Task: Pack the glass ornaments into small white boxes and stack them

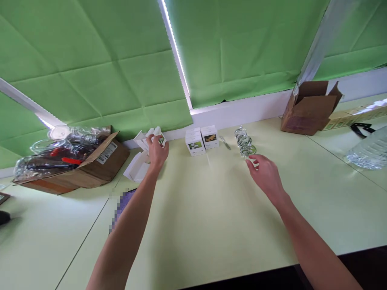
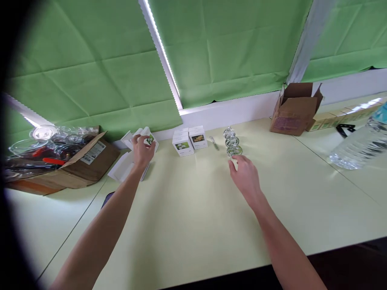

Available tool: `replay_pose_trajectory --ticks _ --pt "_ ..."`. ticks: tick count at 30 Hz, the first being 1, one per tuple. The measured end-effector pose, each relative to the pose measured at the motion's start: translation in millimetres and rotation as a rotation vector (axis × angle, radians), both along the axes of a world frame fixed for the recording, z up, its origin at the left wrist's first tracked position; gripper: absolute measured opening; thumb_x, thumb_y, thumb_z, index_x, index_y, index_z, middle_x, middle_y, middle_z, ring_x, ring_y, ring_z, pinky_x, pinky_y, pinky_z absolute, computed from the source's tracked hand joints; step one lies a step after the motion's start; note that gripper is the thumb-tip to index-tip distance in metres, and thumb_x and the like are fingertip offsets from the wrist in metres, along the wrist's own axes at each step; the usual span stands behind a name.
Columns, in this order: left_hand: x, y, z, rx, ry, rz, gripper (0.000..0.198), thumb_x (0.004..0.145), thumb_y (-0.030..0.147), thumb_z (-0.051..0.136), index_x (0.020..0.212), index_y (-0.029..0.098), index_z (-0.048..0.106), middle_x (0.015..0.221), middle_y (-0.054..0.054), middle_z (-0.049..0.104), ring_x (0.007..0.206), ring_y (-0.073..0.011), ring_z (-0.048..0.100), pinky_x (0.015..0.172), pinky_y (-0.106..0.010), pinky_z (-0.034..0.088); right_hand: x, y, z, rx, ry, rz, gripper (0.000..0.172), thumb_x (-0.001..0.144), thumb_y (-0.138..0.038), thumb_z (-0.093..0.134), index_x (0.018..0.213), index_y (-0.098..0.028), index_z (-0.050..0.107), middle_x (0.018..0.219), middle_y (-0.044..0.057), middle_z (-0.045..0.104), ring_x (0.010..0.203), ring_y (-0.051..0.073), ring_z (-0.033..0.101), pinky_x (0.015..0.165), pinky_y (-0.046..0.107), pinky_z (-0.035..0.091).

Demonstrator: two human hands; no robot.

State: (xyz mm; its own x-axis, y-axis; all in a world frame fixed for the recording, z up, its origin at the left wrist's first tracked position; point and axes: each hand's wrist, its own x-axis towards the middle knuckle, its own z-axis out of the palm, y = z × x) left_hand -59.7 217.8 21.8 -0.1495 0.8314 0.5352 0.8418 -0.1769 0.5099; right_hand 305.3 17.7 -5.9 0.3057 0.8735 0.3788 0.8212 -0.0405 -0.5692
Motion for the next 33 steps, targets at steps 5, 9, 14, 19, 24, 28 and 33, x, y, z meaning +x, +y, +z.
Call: replay_pose_trajectory --ticks 5,9,14,19,24,28,33 --pt "28.1 -36.9 -11.3 0.034 -0.133 -0.13 0.031 0.084 0.03 0.059 0.113 0.018 0.061 0.142 -0.015 0.043 0.072 -0.0137 0.064 0.082 -0.036 0.057 45.9 36.6 -5.4 -0.039 0.085 -0.027 0.048 0.085 -0.032 0.059 0.13 -0.013 0.058 0.126 0.016 0.066 0.078 0.02 0.066 0.082 0.04 0.052" --pt "48.3 -76.9 -20.1 -0.181 -0.307 -0.286 0.031 0.084 0.041 0.059 0.107 0.021 0.064 0.121 -0.01 0.059 0.074 -0.0165 0.066 0.056 -0.028 0.054 67.0 62.1 -4.0 -0.098 0.093 0.109 0.047 0.081 -0.026 0.065 0.126 -0.015 0.062 0.122 0.012 0.07 0.066 0.014 0.063 0.082 0.036 0.052" --pt "61.5 -123.8 -29.9 -0.499 -0.384 -0.38 0.034 0.081 0.049 0.063 0.102 0.022 0.068 0.063 0.0 0.06 0.053 -0.0147 0.057 0.053 -0.026 0.047 73.4 72.7 -14.5 -0.131 0.143 0.173 0.044 0.084 -0.027 0.064 0.127 -0.017 0.063 0.121 0.01 0.07 0.069 0.013 0.063 0.074 0.032 0.054" --pt "72.2 -141.9 -43.7 -0.619 -0.444 -0.468 0.035 0.076 0.054 0.067 0.09 0.022 0.07 0.066 -0.001 0.064 0.055 -0.0142 0.054 0.049 -0.025 0.041 74.5 74.1 -23.1 -0.134 0.187 0.199 0.043 0.084 -0.025 0.064 0.126 -0.017 0.064 0.118 0.01 0.071 0.066 0.012 0.062 0.069 0.029 0.053" --pt "74.3 -141.4 -52.3 -0.625 -0.46 -0.482 0.039 0.076 0.057 0.063 0.089 0.02 0.068 0.088 -0.007 0.072 0.058 -0.0134 0.053 0.048 -0.024 0.04 74.4 74.9 -25.8 -0.109 0.237 0.211 0.038 0.084 -0.03 0.065 0.119 -0.015 0.067 0.103 0.009 0.073 0.066 0.013 0.062 0.061 0.026 0.05" --pt "72.8 -141.0 -53.8 -0.628 -0.458 -0.486 0.042 0.076 0.06 0.062 0.09 0.021 0.069 0.089 -0.008 0.073 0.06 -0.0141 0.054 0.05 -0.024 0.041 71.7 73.0 -21.3 -0.057 0.221 0.168 0.041 0.085 -0.035 0.062 0.121 -0.016 0.065 0.072 0.001 0.065 0.061 0.016 0.057 0.063 0.029 0.048" --pt "74.9 -144.0 -52.7 -0.604 -0.446 -0.488 0.04 0.077 0.058 0.063 0.092 0.021 0.069 0.084 -0.005 0.072 0.061 -0.0145 0.056 0.054 -0.026 0.044 43.7 58.6 -7.5 -0.026 0.233 0.213 0.048 0.085 -0.047 0.061 0.123 -0.017 0.063 0.067 -0.001 0.062 0.061 0.018 0.055 0.061 0.03 0.046"
